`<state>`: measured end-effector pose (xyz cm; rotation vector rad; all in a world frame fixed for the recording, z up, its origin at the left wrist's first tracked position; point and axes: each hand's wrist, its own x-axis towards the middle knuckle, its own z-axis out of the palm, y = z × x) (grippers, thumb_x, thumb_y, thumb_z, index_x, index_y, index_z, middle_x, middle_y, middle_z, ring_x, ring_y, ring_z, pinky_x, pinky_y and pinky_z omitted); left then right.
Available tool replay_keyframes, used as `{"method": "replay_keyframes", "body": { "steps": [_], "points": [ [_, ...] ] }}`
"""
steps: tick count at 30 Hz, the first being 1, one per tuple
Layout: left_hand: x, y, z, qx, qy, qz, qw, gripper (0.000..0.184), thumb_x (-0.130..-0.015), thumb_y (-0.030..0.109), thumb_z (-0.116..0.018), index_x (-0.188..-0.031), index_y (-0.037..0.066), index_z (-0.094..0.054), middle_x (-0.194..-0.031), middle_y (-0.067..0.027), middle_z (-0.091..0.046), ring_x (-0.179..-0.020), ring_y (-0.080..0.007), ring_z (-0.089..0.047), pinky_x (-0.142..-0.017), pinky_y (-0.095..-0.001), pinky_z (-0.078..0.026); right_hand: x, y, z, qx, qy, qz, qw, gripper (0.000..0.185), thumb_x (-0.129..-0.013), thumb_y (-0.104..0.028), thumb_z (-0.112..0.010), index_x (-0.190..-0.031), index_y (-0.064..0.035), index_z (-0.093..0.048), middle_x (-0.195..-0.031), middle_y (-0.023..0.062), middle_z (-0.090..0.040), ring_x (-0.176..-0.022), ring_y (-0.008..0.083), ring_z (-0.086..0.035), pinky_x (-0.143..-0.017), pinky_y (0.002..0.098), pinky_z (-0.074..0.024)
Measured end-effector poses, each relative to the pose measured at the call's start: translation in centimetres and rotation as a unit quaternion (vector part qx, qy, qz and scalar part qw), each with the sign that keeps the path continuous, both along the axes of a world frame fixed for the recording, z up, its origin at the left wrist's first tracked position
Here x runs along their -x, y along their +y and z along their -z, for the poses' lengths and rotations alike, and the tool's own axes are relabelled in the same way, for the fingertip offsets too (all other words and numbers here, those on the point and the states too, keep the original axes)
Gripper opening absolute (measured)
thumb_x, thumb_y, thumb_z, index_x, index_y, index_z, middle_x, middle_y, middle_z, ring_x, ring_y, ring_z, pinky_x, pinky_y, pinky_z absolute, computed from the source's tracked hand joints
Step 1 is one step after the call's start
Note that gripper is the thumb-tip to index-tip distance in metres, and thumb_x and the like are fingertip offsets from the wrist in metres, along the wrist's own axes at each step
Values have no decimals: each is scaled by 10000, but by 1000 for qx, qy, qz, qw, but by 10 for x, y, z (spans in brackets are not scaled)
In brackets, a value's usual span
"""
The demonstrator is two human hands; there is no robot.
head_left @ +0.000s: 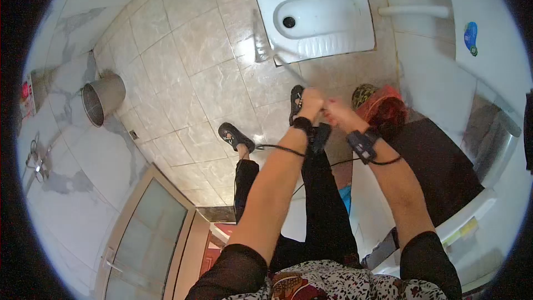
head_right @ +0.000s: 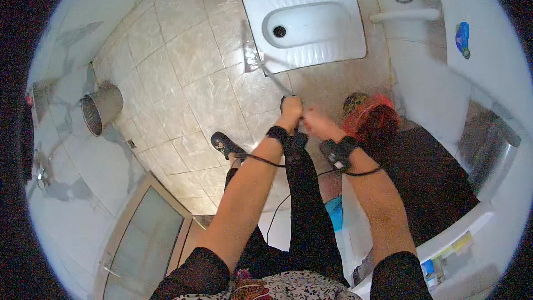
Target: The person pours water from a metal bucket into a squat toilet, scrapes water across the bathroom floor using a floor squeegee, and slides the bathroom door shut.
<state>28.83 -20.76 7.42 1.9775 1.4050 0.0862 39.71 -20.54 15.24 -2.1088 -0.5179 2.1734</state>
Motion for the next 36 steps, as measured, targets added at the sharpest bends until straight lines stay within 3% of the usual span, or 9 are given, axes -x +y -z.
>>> {"method": "replay_keyframes", "body": {
  "steps": [2,7,13,16,21,26,29,32,36],
  "points": [
    [-29,18,-19,18,-23,30,999,144,-653,95,-511,-560,38,-604,-670,-181,-586,-631,-333,-569,-556,-398,-444,-28,19,-26,0,-18,-28,999,320,-834,-337,-452,-729,-50,-547,-523,-5,-456,-375,91,-393,-337,235,-293],
    [-67,14,-7,168,-238,-305,907,276,-791,157,-439,-688,-67,-564,-582,-203,-548,-528,-310,-564,-468,-390,-418,-30,32,-70,-42,-64,-24,997,302,-850,-334,-441,-774,-58,-536,-542,-4,-450,-384,86,-387,-339,233,-293],
    [29,-59,-48,235,-116,-444,857,265,-771,173,-417,-699,-33,-566,-694,-225,-566,-655,-359,-554,-579,-439,-421,37,-20,-64,69,105,-5,992,284,-848,-305,-465,-705,-62,-498,-535,-1,-430,-390,71,-373,-341,215,-274],
    [59,-88,-29,186,63,-242,950,258,-760,173,-427,-677,-28,-565,-681,-217,-567,-650,-360,-555,-575,-447,-417,60,-46,-32,109,103,-14,989,271,-835,-292,-461,-682,-72,-497,-543,4,-445,-400,76,-392,-345,222,-284],
    [-11,-78,13,159,-49,-266,949,222,-707,198,-462,-647,18,-578,-694,-190,-573,-630,-363,-543,-571,-426,-416,4,-21,-32,38,-8,-117,992,345,-849,-304,-400,-648,-52,-524,-480,5,-442,-365,118,-395,-325,280,-289],
    [-66,17,-37,163,-125,-54,977,252,-789,169,-415,-744,-49,-532,-799,-244,-545,-750,-366,-536,-628,-448,-422,-64,18,-40,-88,-96,-131,983,338,-849,-283,-400,-713,-19,-562,-471,23,-463,-389,139,-455,-357,290,-339],
    [-96,30,-28,431,-403,-307,746,239,-786,158,-407,-745,-43,-530,-798,-246,-537,-755,-365,-526,-642,-458,-415,-74,30,-50,-190,-129,-140,963,280,-847,-234,-427,-792,4,-562,-499,48,-485,-398,130,-456,-362,289,-336],
    [-104,10,-46,142,-169,-284,933,227,-781,150,-409,-740,-39,-527,-779,-248,-531,-764,-371,-520,-657,-460,-405,-82,21,-59,-174,-96,-166,966,276,-853,-224,-426,-853,12,-570,-508,50,-473,-396,115,-428,-367,279,-320],
    [-90,-45,-62,199,-173,-379,887,246,-797,119,-381,-826,-74,-531,-797,-266,-510,-770,-397,-479,-667,-469,-363,-71,0,-80,-114,-56,-223,966,299,-810,-250,-451,-741,16,-568,-502,122,-525,-412,204,-522,-441,338,-409]
  ]
}}
